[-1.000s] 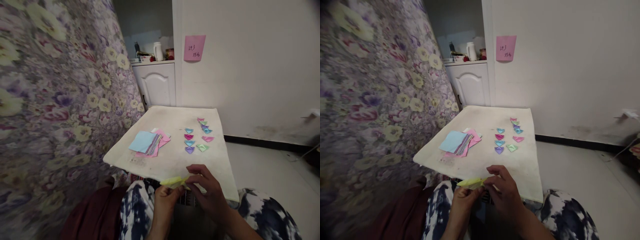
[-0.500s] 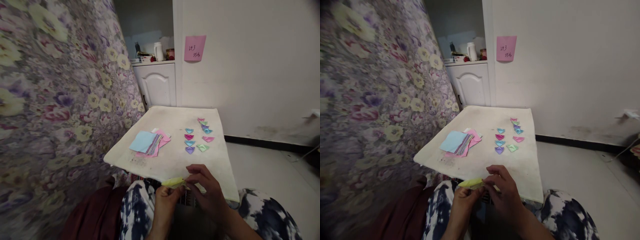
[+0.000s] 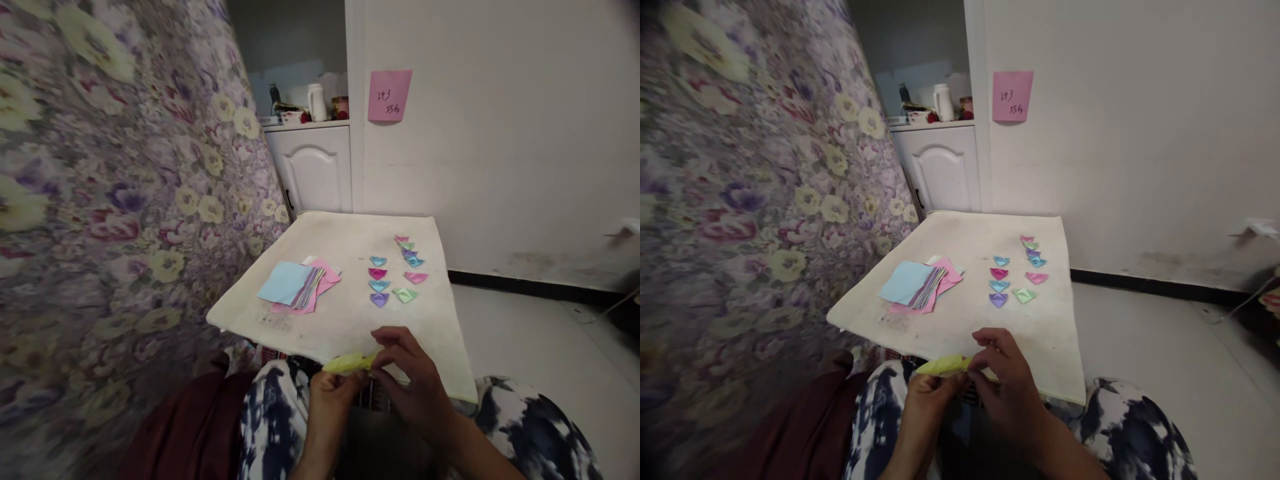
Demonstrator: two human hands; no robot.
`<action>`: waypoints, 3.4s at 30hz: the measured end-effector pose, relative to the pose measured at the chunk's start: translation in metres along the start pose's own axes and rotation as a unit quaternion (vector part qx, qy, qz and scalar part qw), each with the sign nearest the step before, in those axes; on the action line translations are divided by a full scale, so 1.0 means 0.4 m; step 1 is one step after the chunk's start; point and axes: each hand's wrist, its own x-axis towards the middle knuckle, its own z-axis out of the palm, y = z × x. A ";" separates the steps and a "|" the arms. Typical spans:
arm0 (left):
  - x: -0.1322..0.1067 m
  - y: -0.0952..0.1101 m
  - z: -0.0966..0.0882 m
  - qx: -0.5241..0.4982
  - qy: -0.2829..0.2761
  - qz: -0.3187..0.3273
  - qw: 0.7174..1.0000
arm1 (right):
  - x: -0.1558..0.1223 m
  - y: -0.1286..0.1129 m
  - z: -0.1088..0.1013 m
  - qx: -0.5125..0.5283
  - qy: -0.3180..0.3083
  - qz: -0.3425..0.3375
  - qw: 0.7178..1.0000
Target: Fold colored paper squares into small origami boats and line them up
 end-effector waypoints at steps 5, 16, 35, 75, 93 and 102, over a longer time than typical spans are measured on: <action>0.000 -0.001 -0.001 0.020 0.023 0.013 0.999 | -0.004 0.002 -0.003 -0.098 -0.014 -0.075 0.992; 0.000 -0.011 -0.002 0.067 0.074 0.046 0.994 | 0.005 0.007 0.001 -0.143 -0.071 -0.090 0.983; 0.020 -0.034 -0.016 0.120 0.031 0.097 0.988 | -0.023 0.023 0.047 -0.108 -0.109 0.047 0.987; 0.053 0.018 -0.084 0.293 -0.023 0.046 0.955 | -0.011 0.053 0.005 -0.150 -0.289 -0.086 0.942; 0.039 0.034 -0.088 0.041 -0.119 -0.056 0.990 | -0.021 0.084 0.011 -0.053 -0.205 -0.038 0.977; 0.032 -0.001 -0.063 0.007 -0.038 -0.016 0.999 | -0.042 0.089 0.041 0.060 -0.109 -0.002 0.992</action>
